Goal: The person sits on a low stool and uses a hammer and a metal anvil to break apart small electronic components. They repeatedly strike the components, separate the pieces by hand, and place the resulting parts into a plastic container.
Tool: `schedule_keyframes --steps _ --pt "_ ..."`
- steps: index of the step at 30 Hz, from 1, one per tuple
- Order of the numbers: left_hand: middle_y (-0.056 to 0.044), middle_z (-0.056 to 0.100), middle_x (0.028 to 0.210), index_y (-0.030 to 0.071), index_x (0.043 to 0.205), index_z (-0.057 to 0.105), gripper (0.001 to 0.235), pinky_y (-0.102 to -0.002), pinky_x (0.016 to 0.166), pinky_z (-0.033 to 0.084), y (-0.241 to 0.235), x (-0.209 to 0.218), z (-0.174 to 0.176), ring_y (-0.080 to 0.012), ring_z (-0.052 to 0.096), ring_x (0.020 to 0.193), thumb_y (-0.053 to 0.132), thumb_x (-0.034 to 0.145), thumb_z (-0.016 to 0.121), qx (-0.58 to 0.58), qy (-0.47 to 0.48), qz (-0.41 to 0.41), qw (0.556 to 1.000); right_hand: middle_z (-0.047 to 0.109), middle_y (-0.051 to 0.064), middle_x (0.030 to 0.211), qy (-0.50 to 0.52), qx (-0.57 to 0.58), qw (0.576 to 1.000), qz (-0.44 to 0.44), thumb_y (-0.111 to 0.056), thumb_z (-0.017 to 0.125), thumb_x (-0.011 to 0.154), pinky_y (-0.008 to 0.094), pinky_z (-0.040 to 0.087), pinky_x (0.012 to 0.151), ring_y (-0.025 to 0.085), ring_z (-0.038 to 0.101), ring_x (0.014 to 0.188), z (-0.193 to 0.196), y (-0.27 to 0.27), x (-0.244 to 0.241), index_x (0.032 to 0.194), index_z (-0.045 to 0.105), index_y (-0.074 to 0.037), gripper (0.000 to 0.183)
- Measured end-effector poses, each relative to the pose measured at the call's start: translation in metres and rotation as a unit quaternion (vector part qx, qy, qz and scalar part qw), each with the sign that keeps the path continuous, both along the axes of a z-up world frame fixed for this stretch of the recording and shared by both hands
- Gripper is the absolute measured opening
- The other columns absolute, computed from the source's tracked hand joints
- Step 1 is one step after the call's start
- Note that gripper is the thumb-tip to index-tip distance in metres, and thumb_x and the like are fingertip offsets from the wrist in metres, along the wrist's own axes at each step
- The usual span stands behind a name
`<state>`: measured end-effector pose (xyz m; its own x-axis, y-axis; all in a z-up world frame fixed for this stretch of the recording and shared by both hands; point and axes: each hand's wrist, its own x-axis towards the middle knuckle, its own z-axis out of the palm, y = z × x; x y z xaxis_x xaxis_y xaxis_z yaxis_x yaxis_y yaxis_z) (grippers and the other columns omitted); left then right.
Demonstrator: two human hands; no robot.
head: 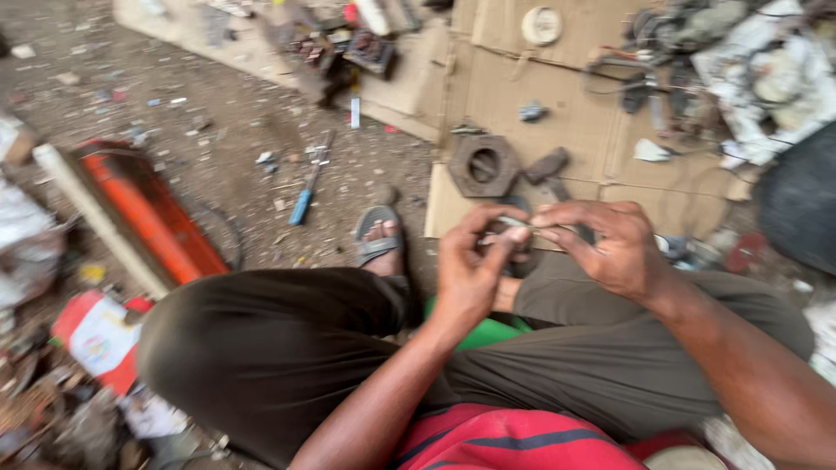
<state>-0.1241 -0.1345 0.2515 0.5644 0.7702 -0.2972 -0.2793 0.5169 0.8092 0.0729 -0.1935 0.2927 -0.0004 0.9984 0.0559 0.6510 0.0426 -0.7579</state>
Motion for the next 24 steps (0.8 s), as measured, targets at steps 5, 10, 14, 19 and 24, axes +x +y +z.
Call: schedule_keyframes --steps 5,10,14,19,24 --pt "-0.007 0.070 0.101 -0.005 0.115 0.067 0.023 -0.026 0.074 0.061 0.003 0.003 -0.001 -0.0086 0.067 0.086 0.004 0.094 0.071 -0.039 0.029 -0.011 0.999 0.075 0.010 0.107 0.005 0.003 0.999 0.035 -0.003 0.077 0.083 0.033 0.060 0.089 0.025 0.074 0.104 0.009 0.006 -0.004 0.107 0.073 -0.005 0.024" --pt "-0.007 0.070 0.097 -0.006 0.112 0.067 0.018 -0.024 0.075 0.057 0.001 0.002 -0.010 -0.0092 0.066 0.084 0.002 0.097 0.073 0.003 0.038 -0.034 0.999 0.075 0.011 0.105 0.006 -0.007 0.999 0.045 -0.002 0.078 0.081 0.033 0.060 0.085 0.025 0.075 0.100 0.011 0.002 -0.003 0.104 0.072 -0.002 0.024" --pt "-0.004 0.068 0.098 -0.005 0.113 0.064 0.016 -0.023 0.081 0.056 0.000 0.000 -0.009 -0.0074 0.065 0.089 0.001 0.099 0.069 0.018 0.018 -0.029 0.999 0.074 0.012 0.105 0.007 0.022 0.999 0.048 -0.001 0.078 0.082 0.033 0.060 0.084 0.025 0.074 0.100 0.009 0.004 -0.006 0.105 0.071 -0.001 0.024" --pt "-0.005 0.069 0.098 -0.005 0.115 0.065 0.018 -0.024 0.081 0.056 0.003 -0.003 -0.003 -0.0085 0.065 0.088 0.001 0.098 0.068 0.029 0.033 -0.035 0.998 0.072 0.014 0.106 -0.018 0.057 0.997 0.053 0.001 0.077 0.083 0.034 0.061 0.081 0.027 0.074 0.098 0.008 -0.002 -0.011 0.108 0.069 0.000 0.026" --pt "-0.006 0.071 0.098 -0.007 0.117 0.065 0.023 -0.025 0.080 0.057 0.010 -0.006 0.005 -0.0099 0.066 0.087 0.003 0.097 0.070 0.010 0.018 -0.046 0.999 0.074 0.013 0.106 -0.039 0.079 0.995 0.047 0.000 0.077 0.085 0.034 0.063 0.080 0.026 0.076 0.096 0.007 -0.001 -0.012 0.106 0.070 -0.001 0.022"
